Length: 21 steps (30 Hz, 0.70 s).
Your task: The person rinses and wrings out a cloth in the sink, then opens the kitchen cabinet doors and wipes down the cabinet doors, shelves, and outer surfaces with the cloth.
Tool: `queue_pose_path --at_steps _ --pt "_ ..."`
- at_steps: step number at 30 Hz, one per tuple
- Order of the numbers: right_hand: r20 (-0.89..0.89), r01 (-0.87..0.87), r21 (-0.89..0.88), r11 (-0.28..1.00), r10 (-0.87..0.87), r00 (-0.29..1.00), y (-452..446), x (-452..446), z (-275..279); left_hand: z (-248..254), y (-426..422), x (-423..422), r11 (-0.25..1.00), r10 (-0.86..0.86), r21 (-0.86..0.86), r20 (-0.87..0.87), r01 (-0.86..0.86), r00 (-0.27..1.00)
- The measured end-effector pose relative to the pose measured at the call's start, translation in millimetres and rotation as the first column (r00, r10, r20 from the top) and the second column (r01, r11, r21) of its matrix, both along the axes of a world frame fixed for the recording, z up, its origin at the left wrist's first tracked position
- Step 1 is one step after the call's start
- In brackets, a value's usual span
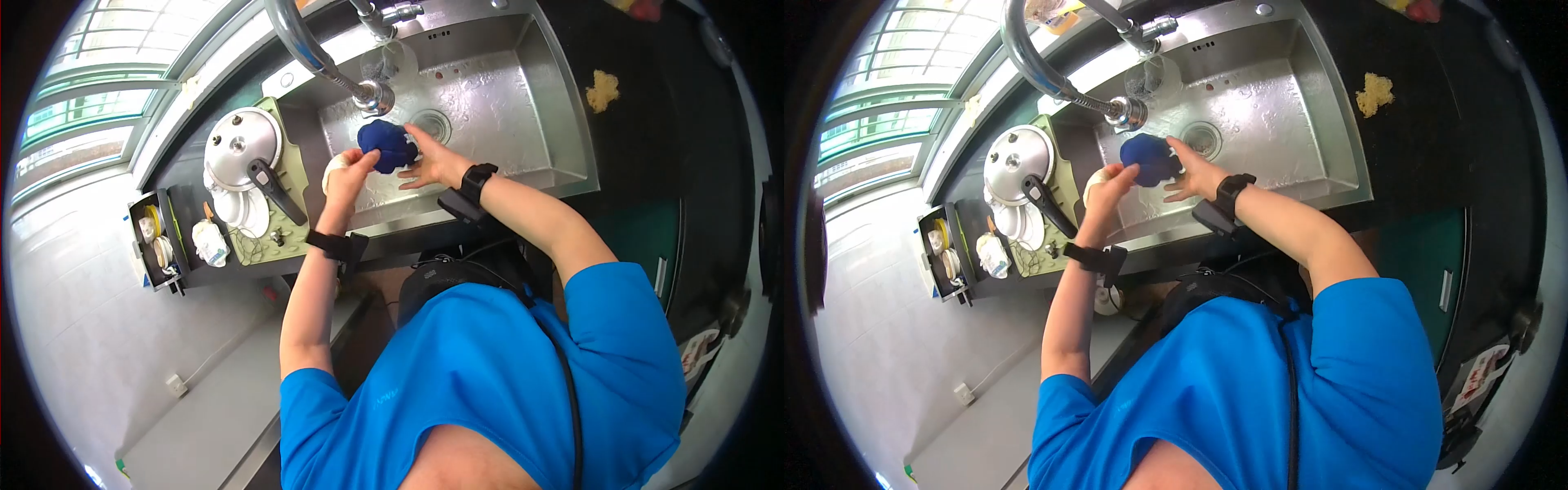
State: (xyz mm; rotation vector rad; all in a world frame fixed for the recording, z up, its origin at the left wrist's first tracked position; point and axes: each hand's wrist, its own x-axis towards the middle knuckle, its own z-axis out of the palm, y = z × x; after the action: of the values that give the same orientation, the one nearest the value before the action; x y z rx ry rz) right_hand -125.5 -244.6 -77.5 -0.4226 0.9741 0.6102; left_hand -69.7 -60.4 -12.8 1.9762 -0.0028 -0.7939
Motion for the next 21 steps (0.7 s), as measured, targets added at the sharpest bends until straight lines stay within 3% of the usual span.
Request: queue_pose_path --at_steps 2,4,6,8,10,12,13,15,19,20,21 --pt "-0.020 0.016 0.078 0.997 -0.015 1.000 1 4 4 13 -16 -24 0.955 -0.198 0.286 0.406 0.082 0.892" --pt "0.313 0.046 0.142 0.989 -0.089 0.945 9 13 -22 12 -19 -37 0.912 -0.407 0.323 0.650 0.252 0.642" --pt "0.275 0.062 0.136 0.989 -0.098 0.957 6 21 -34 12 -19 -35 0.901 -0.433 0.299 0.616 0.313 0.658" --pt "0.376 0.183 0.232 0.955 -0.262 0.889 -1 23 -34 7 -19 -18 0.992 -0.128 0.050 0.266 0.119 0.955" --pt "0.363 0.202 0.231 0.952 -0.277 0.890 -10 20 -7 -5 -13 6 0.999 0.045 -0.036 0.283 -0.036 0.958" --pt "0.347 0.250 0.088 0.964 -0.265 0.900 -14 15 13 12 -23 17 0.980 0.181 0.072 0.090 -0.187 0.979" --pt "0.352 0.249 0.084 0.965 -0.263 0.899 -15 15 9 7 -24 22 0.980 0.182 0.067 0.093 -0.188 0.979" --pt "0.489 0.153 0.128 0.980 -0.196 0.850 -17 14 -1 -10 -21 33 0.989 0.117 0.114 -0.208 -0.095 0.971" --pt "0.541 0.185 0.169 0.968 -0.248 0.804 -27 14 -13 -31 -14 37 0.994 0.096 0.074 -0.205 -0.082 0.974" --pt "0.536 0.195 0.045 0.980 -0.188 0.823 -31 20 -28 -29 -14 38 0.994 0.091 0.072 -0.205 -0.078 0.975" --pt "0.523 0.197 -0.078 0.977 -0.128 0.843 -34 22 -33 -26 -12 40 0.983 0.169 -0.048 -0.130 -0.177 0.977"
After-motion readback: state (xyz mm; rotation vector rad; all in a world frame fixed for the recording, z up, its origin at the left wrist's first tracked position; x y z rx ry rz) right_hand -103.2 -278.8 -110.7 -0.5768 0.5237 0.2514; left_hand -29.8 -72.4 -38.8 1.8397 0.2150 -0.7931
